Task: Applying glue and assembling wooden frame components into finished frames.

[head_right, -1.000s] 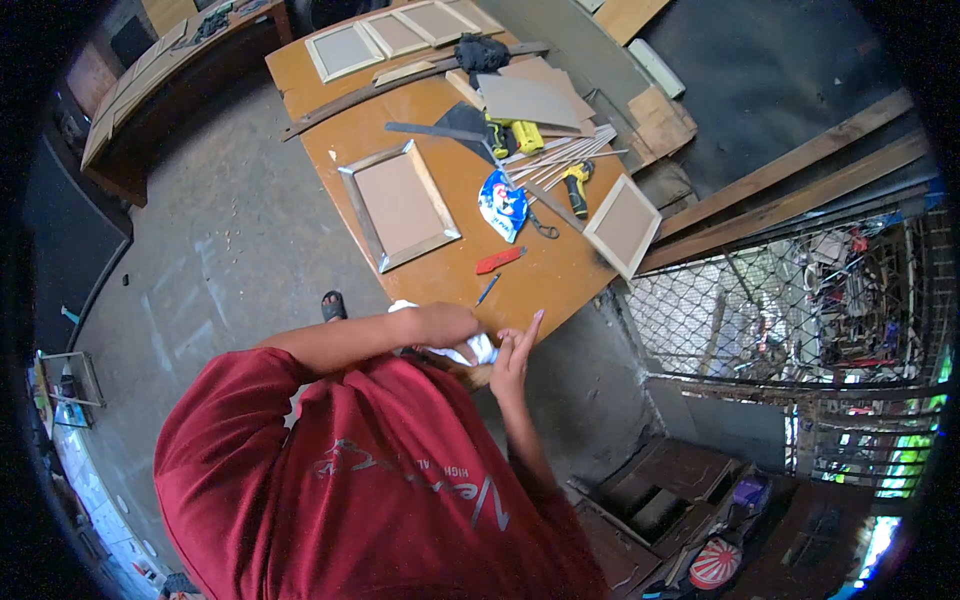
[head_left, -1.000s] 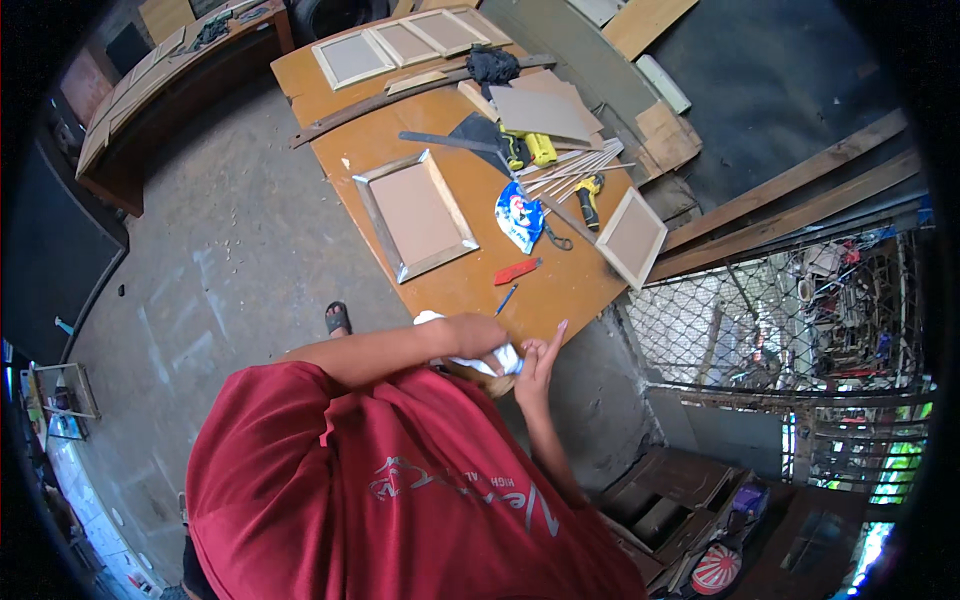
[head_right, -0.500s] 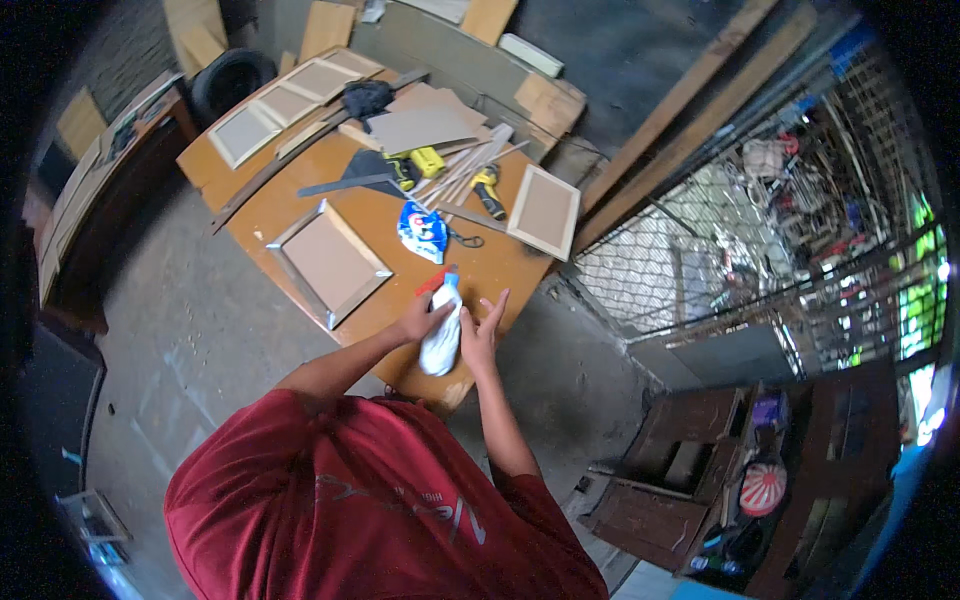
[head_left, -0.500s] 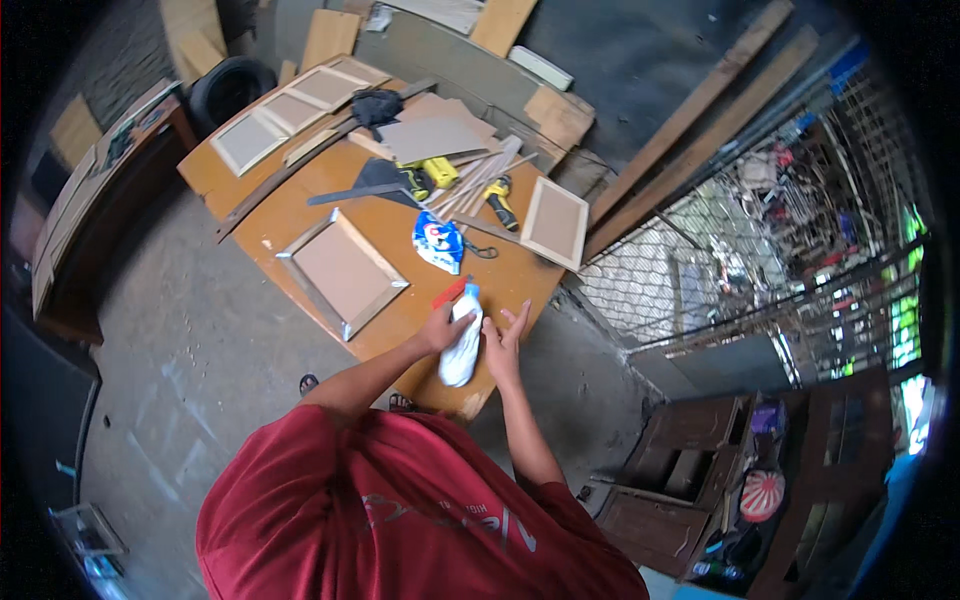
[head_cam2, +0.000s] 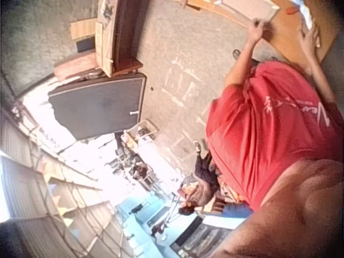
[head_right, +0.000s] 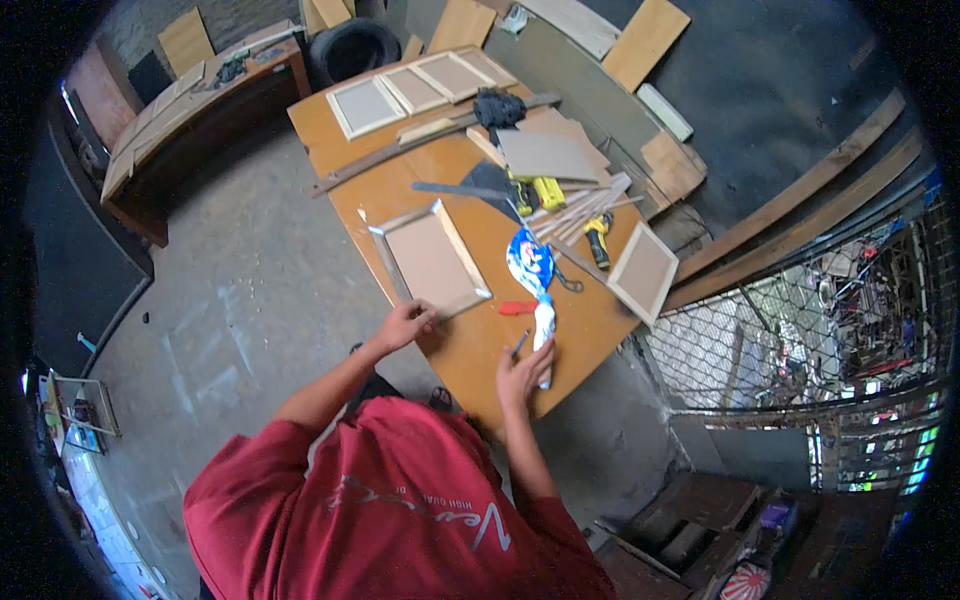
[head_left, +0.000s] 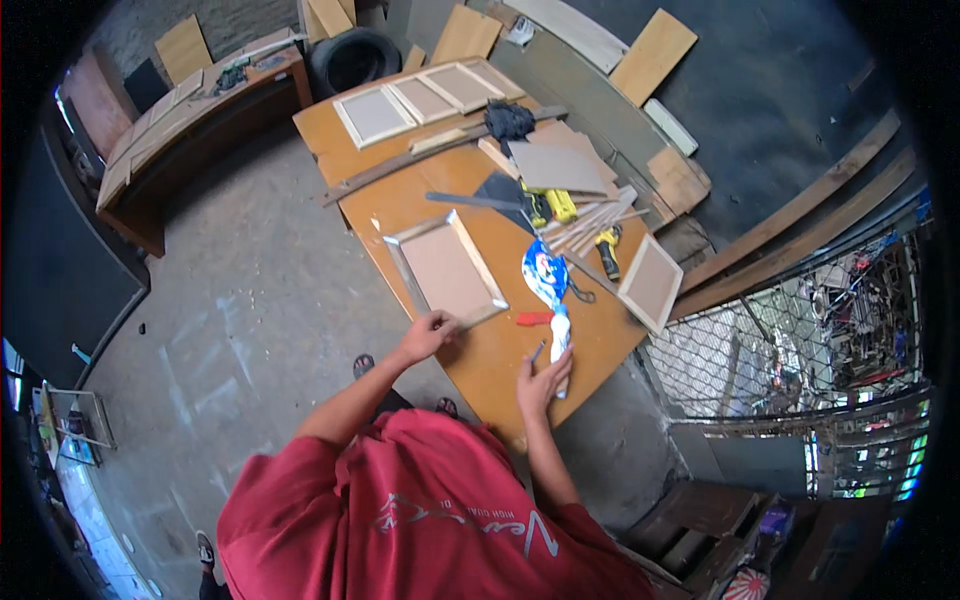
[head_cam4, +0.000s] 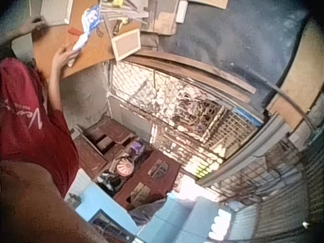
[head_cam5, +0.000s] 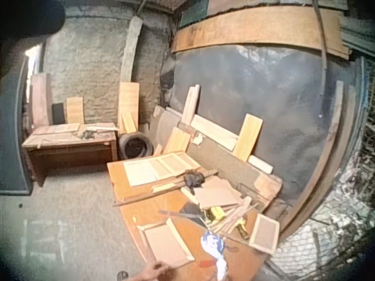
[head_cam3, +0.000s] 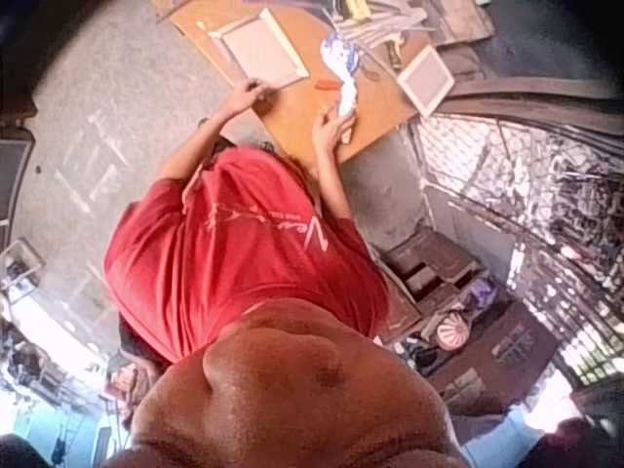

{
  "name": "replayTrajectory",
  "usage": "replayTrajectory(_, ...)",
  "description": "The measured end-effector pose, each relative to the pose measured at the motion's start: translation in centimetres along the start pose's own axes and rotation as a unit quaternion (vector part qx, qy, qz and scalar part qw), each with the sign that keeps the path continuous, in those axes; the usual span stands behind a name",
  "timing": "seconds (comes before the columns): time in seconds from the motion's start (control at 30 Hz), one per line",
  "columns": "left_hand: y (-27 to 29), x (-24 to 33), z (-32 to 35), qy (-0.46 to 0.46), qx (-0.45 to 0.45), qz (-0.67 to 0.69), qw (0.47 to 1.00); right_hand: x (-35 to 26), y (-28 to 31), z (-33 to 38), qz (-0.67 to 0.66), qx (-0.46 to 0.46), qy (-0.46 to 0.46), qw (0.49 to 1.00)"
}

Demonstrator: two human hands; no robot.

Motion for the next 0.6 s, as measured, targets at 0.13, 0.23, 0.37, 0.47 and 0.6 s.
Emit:
replayTrajectory(0.13,8.7,-2.6,1.8,0.068,0.142,0.084,0.984,-0.6,-0.4,-0.5,0.017,0.009,-0.007,1.000)
replayTrajectory(0.23,14.8,-3.9,3.3,0.078,0.239,0.100,0.963,-2.4,-1.4,-1.3,0.016,0.025,0.015,0.999)
replayTrajectory(0.37,20.0,-5.5,3.9,0.103,0.281,0.117,0.947,-6.7,-2.1,-2.1,-0.011,0.055,0.001,0.998)
replayTrajectory(0.47,22.2,-5.1,2.1,0.136,0.256,0.112,0.950,-4.2,-9.1,-3.6,-0.339,0.007,-0.093,0.936)
replayTrajectory(0.6,26.5,-5.8,1.7,0.156,0.236,0.147,0.948,-15.5,-12.2,-4.2,-0.725,-0.233,-0.316,0.565)
Point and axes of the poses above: each hand's wrist, its own z-axis away from the middle knuckle, its own y-axis out of the back of the hand, x = y × z, the point moved 10 cm from there along -z, towards the middle knuckle, and after that the axes turned 3 degrees about z, right-handed, at the moved point
